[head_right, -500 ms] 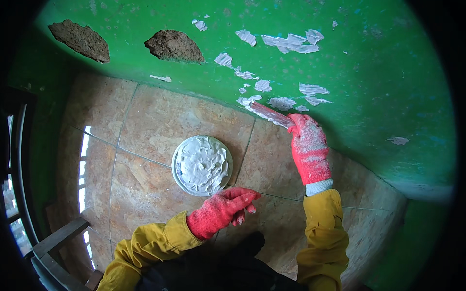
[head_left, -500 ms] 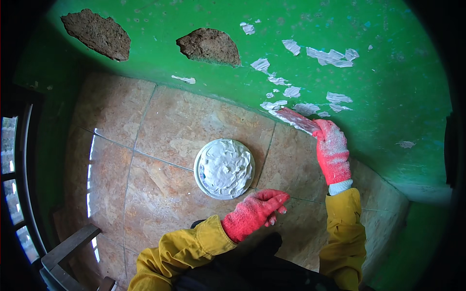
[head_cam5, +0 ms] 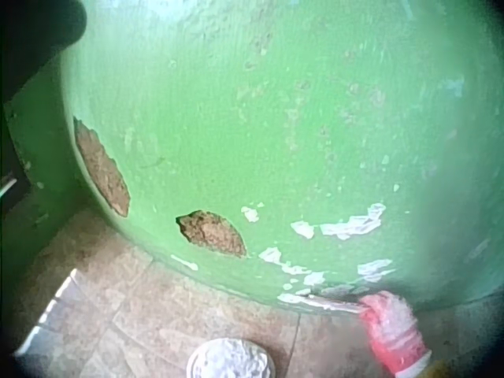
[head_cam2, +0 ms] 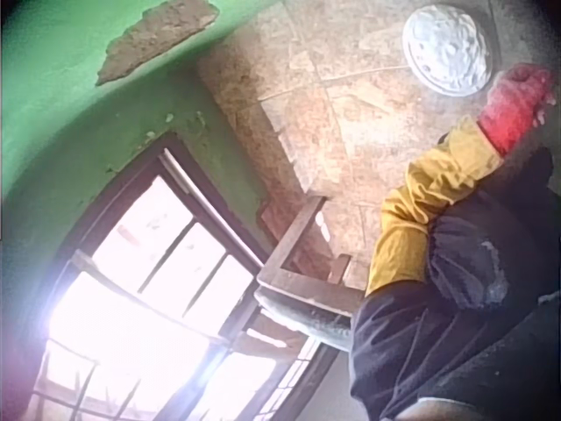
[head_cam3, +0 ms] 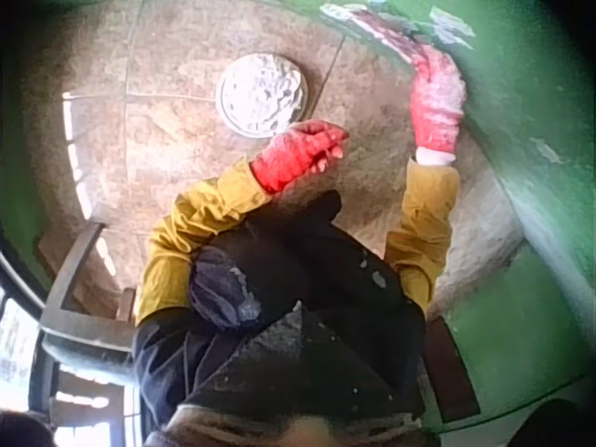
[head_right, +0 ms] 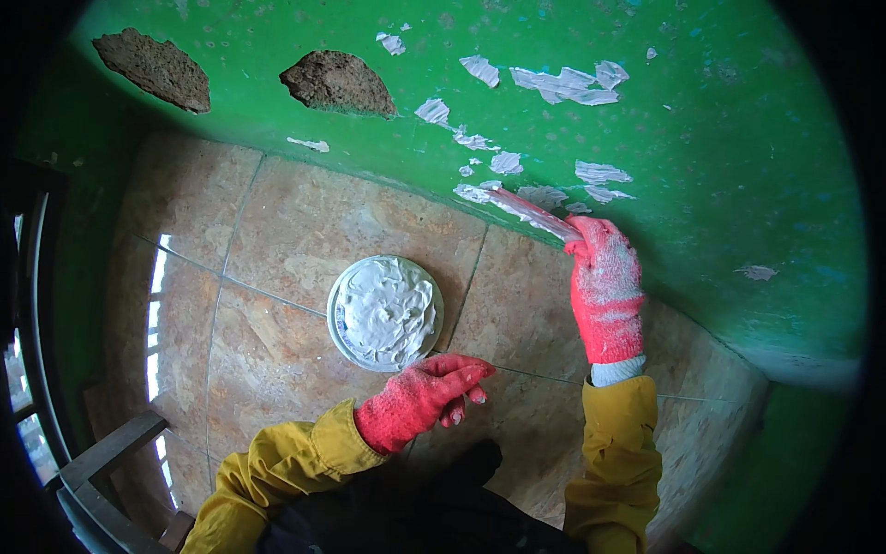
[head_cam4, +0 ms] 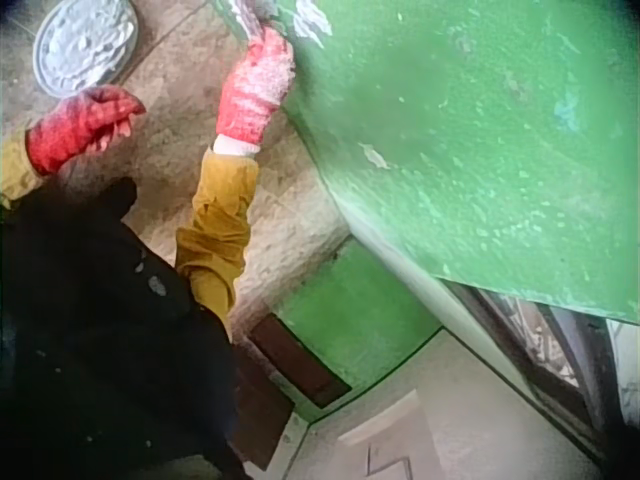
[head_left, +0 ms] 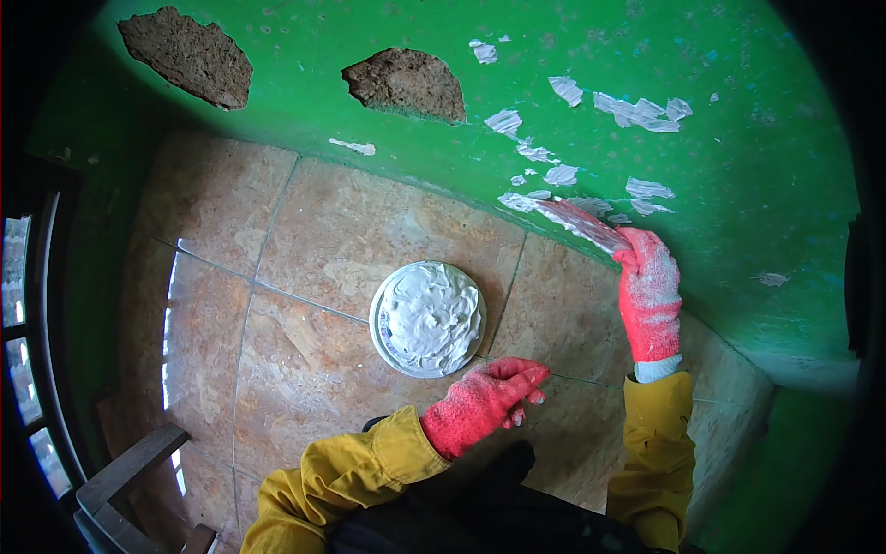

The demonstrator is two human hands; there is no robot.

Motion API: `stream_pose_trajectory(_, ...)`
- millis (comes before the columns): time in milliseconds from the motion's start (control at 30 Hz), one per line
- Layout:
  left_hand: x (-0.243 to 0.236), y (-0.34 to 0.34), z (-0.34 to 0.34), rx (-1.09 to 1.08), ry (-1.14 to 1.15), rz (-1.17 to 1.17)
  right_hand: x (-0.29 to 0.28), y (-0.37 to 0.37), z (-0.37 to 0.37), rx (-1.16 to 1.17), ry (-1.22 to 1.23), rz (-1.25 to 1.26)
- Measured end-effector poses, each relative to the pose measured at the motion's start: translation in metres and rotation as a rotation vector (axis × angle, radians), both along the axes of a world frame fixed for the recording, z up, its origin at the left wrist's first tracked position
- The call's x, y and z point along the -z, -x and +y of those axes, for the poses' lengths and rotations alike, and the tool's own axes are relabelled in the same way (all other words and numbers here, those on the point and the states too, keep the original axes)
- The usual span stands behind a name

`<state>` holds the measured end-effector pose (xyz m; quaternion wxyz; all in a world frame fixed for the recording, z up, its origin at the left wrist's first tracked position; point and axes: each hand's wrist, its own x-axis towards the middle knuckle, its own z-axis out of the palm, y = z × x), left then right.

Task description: The person holds a plate of plaster and applies it onto a damaged wall using a putty knife.

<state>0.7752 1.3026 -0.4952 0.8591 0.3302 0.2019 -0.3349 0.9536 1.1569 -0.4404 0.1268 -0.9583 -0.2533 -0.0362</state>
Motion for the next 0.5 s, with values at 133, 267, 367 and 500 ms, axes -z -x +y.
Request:
stream_pose_trajectory(133,0.0,0.0,-0.002,0.007,-0.009,-0.018,0.011,0.003,0.0,-0.048,-0.012,0.015)
stream_pose_trajectory(267,0.0,0.004,-0.004,0.009,0.011,-0.02,0.021,0.004,0.003,-0.067,0.0,-0.007)
stream_pose_trajectory(367,0.0,0.003,-0.002,0.013,0.0,0.001,0.025,0.001,-0.003,-0.038,0.017,-0.016)
stream_pose_trajectory(500,0.0,0.006,-0.003,0.002,-0.001,-0.003,0.023,0.004,0.0,0.005,-0.016,0.01)
